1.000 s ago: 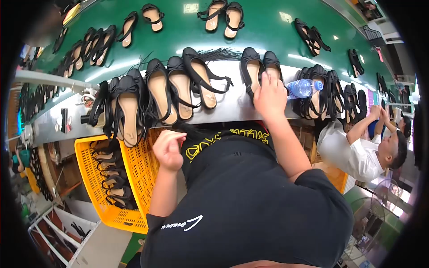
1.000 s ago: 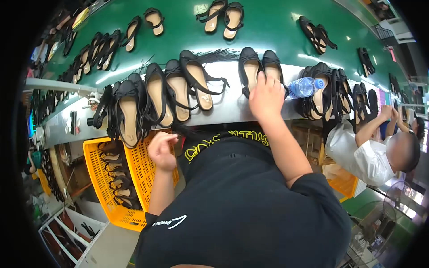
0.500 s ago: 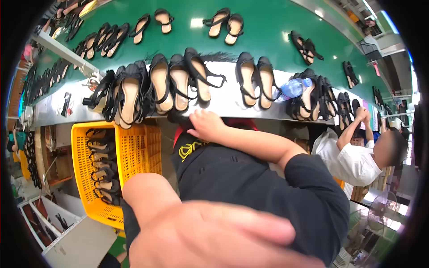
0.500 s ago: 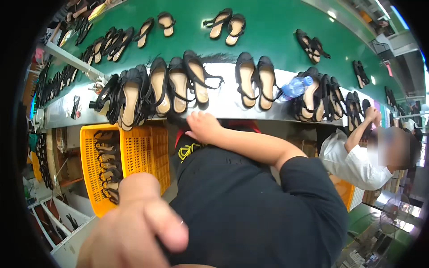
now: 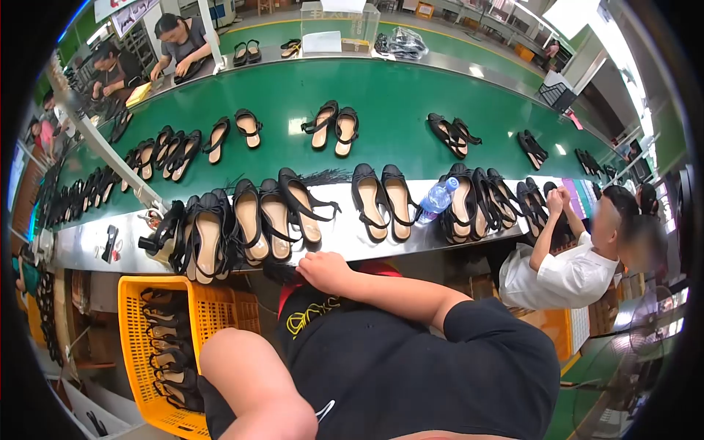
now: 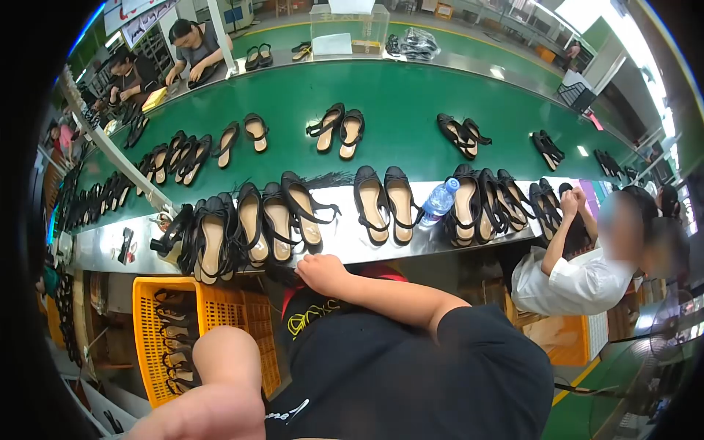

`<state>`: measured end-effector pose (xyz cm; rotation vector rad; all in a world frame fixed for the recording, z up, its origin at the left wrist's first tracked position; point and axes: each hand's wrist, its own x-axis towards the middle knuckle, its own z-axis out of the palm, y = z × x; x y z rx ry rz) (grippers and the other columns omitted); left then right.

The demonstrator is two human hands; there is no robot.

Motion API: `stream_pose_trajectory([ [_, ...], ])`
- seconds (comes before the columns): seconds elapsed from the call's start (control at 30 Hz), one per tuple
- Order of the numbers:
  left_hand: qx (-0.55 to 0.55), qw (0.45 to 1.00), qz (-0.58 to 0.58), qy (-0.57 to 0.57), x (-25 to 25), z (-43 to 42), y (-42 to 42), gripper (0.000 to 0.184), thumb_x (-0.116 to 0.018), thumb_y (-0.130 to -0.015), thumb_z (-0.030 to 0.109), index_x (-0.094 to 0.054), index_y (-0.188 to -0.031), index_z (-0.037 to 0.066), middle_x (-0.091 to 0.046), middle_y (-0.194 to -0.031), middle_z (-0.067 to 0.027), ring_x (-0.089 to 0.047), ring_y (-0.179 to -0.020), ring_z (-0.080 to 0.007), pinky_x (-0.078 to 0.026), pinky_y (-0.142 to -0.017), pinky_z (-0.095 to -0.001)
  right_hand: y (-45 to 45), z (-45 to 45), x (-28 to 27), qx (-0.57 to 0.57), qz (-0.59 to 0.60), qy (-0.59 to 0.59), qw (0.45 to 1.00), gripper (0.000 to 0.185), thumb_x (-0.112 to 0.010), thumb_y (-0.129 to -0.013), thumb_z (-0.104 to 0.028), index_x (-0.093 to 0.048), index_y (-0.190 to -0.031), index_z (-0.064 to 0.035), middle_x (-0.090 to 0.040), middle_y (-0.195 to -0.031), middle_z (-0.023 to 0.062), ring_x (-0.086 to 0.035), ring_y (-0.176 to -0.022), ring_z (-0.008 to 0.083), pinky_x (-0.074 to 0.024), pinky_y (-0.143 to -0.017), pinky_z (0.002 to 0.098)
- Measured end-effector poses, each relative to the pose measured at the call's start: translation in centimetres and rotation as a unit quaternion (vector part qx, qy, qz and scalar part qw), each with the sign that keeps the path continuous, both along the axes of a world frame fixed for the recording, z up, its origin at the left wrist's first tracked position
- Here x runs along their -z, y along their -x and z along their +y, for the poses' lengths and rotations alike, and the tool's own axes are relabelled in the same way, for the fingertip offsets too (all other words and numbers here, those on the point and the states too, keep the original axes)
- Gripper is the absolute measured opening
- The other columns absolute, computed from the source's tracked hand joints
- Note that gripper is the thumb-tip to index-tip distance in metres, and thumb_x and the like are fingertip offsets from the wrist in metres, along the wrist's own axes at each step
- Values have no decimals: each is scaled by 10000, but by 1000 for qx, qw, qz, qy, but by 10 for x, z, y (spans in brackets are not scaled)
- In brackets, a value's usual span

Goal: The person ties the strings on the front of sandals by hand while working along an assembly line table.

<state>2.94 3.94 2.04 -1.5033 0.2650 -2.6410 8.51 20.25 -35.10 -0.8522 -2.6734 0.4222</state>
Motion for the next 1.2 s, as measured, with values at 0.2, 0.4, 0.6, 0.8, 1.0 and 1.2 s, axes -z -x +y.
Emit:
stream_pose_trajectory([
  [0.2, 151, 986, 38, -58, 47, 13, 46, 237, -578, -1130, 148, -737, -1306, 153, -775, -1194, 48, -699, -1229, -109, -557, -928, -292, 5, 16, -17, -15, 45, 82, 996, 324, -614, -1092, -334, -704, -940, -62, -733, -923, 150, -734, -893, 403, -589, -754, 526],
  [0.4, -131, 943, 127, 280, 142, 35, 63, 250, -575, -1086, 313, -599, -941, 111, -642, -839, -70, -563, -692, -222, -444, -594, -352, 3, 21, -11, 24, 131, 186, 974, 288, -598, -1103, -297, -678, -1015, -34, -714, -994, 208, -697, -977, 452, -550, -846, 542],
  [0.6, -418, 657, 244, 577, 329, 87, 103, 399, -770, -870, 85, -725, -1264, 32, -719, -1155, -149, -703, -1074, -362, -576, -921, -451, -22, 11, -41, 29, 297, 212, 931, 203, -628, -1076, -183, -700, -975, -22, -716, -1148, 180, -703, -1091, 356, -550, -950, 470],
  [0.8, -417, 601, 387, 561, 363, 95, 106, 236, -817, -904, 229, -806, -1130, 162, -746, -1125, -42, -670, -1075, -274, -504, -907, -450, -96, 9, -95, -127, 599, 500, 612, 327, -541, -1108, -163, -632, -805, -80, -767, -1127, 153, -696, -1209, 342, -429, -1212, 528],
  [1.0, -250, 671, 441, 540, 338, 96, 99, 249, -797, -839, 144, -794, -1087, 127, -755, -986, -56, -689, -919, -298, -518, -834, -442, -218, 2, -146, -194, 552, 617, 527, 461, -667, -1056, -243, -420, -684, -129, -477, -569, 8, -339, -464, 112, -302, -442, 303],
  [1.2, 80, 817, 405, 402, 186, 112, 70, 569, -619, -928, 366, -728, -1287, -61, -742, -1305, -270, -715, -1155, -416, -538, -1026, -522, -203, -9, -178, -25, 484, 382, 787, 508, -717, -1057, -513, -579, -1190, -42, -611, -974, 99, -437, -626, 90, -309, -522, 248],
])
